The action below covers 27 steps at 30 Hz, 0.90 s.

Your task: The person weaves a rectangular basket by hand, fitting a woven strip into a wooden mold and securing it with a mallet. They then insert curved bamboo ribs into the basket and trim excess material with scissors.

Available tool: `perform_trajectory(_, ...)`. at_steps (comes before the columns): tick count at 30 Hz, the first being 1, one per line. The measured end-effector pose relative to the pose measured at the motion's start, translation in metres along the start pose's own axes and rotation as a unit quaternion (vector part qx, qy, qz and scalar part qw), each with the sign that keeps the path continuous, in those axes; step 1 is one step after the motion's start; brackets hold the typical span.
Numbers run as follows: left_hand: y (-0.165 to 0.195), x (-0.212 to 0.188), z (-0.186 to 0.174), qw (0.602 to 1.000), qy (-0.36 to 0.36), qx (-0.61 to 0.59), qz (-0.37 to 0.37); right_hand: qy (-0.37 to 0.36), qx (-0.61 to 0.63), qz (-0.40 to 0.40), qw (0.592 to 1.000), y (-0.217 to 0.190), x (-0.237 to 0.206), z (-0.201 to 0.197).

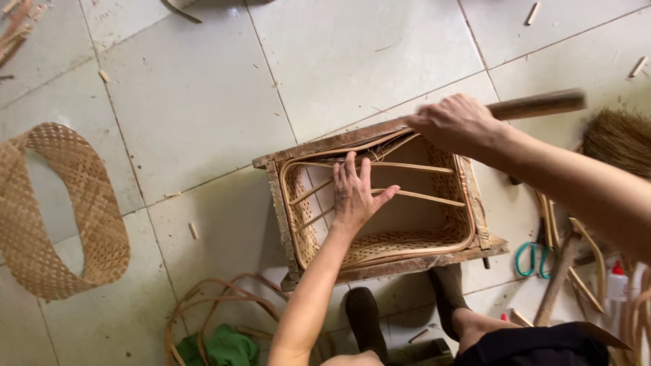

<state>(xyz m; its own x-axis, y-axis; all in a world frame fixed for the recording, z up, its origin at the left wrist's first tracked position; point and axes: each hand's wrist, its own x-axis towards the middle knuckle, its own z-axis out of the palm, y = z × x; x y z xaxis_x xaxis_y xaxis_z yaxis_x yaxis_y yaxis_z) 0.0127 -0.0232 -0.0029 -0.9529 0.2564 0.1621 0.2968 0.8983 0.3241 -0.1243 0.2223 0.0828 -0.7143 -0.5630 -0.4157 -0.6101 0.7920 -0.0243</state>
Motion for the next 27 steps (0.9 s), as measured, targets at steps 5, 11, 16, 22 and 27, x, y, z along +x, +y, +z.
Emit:
perform_trajectory(5,0.004,0.003,0.001,0.999,-0.007,0.035,-0.002,0.139,0.061,-0.202,0.968,-0.023,0.014,-0.006)
perform_trajectory(11,0.002,0.002,0.004,1.000,0.005,0.022,0.011,0.068,0.003,-0.206,0.976,-0.037,0.034,0.025)
perform_trajectory(16,-0.003,-0.001,0.011,0.999,-0.013,0.041,0.002,0.046,-0.061,-0.179,0.981,-0.027,0.052,0.053)
perform_trajectory(22,-0.003,-0.001,0.011,0.999,-0.002,0.051,0.010,0.119,0.024,-0.193,0.974,-0.012,0.052,0.060)
perform_trajectory(27,0.000,-0.001,0.006,0.999,0.011,0.031,0.012,0.076,0.028,-0.214,0.973,-0.021,0.047,0.050)
